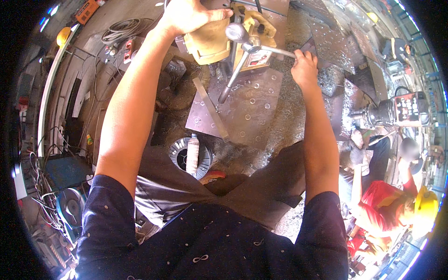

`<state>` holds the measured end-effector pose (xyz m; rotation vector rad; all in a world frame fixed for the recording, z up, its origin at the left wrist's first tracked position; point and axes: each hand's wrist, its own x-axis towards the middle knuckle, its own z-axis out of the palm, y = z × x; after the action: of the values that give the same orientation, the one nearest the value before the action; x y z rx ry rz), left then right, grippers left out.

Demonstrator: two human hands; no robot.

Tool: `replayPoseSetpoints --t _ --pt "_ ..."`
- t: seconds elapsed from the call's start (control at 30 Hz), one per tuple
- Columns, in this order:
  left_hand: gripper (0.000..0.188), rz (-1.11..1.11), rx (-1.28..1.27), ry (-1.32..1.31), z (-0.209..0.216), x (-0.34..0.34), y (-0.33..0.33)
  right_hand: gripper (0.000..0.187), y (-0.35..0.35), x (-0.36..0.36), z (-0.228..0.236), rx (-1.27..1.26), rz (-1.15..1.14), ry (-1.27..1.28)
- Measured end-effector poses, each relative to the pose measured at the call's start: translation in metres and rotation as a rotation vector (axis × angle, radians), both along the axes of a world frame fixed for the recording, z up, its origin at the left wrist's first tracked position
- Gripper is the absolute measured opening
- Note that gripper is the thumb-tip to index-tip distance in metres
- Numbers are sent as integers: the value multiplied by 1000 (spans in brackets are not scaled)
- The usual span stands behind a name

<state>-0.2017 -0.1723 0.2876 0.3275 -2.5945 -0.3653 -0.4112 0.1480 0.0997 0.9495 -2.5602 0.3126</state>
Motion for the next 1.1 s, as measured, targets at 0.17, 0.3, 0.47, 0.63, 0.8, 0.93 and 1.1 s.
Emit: replayPoseSetpoints --t 0.17,0.3,0.47,0.63,0.8,0.93,1.1 --pt "105 13 -12 18 -4 -1 -2 32 0 -3 5 11 46 60" --pt "106 28 -39 34 -7 -5 1 32 0 -14 12 20 86 60" --pt "105 20 -19 37 -7 -1 0 32 3 -7 13 22 78 70" --pt "104 -6 5 5 -1 0 0 32 0 -1 18 26 36 37" --pt "104 13 -53 44 -7 -4 -3 28 4 -1 23 -21 102 39" --pt "103 -10 1 48 -4 -1 0 41 -3 -9 30 -49 -36 -72" --pt "105 -6 10 36 -6 2 -2 69 -39 37 34 -189 -421 -13"
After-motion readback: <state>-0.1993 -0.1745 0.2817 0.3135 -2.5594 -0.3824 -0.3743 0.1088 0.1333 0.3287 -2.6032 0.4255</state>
